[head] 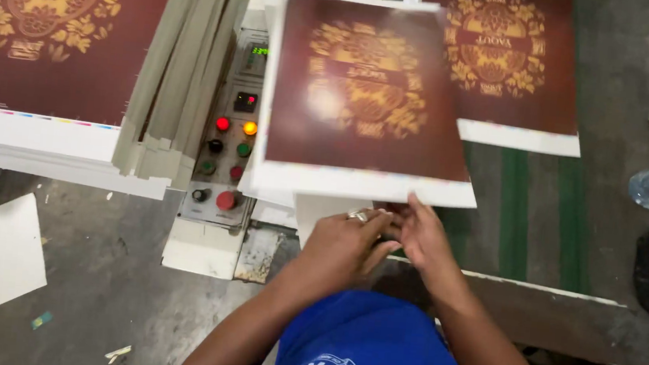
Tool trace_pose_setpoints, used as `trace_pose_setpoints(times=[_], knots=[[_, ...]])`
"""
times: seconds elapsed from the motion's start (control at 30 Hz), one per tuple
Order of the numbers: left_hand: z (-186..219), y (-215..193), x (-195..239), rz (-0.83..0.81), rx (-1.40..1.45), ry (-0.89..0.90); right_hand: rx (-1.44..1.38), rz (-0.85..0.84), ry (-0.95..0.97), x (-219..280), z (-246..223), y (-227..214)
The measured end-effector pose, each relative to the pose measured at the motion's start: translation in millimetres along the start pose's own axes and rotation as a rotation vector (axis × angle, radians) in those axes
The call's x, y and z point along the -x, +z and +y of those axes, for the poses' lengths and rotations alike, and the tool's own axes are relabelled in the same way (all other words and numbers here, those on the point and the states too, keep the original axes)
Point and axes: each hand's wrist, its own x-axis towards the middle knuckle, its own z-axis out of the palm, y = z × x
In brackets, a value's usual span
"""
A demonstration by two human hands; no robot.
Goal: The recorder is taking printed sheets from a stack and feeding them into a finishing or printing machine.
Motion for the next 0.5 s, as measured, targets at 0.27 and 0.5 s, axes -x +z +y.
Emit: trace_pose_setpoints(times=[0.27, 0.5], knots=[[-98, -119, 60, 0.562, -0.668, -0.201, 0.237, 0.356, -0.323, -33, -26, -68], [-176, -157, 123, 0.481, -0.948, -0.626, 0.387, 0.580, -0.494, 106, -61, -161]])
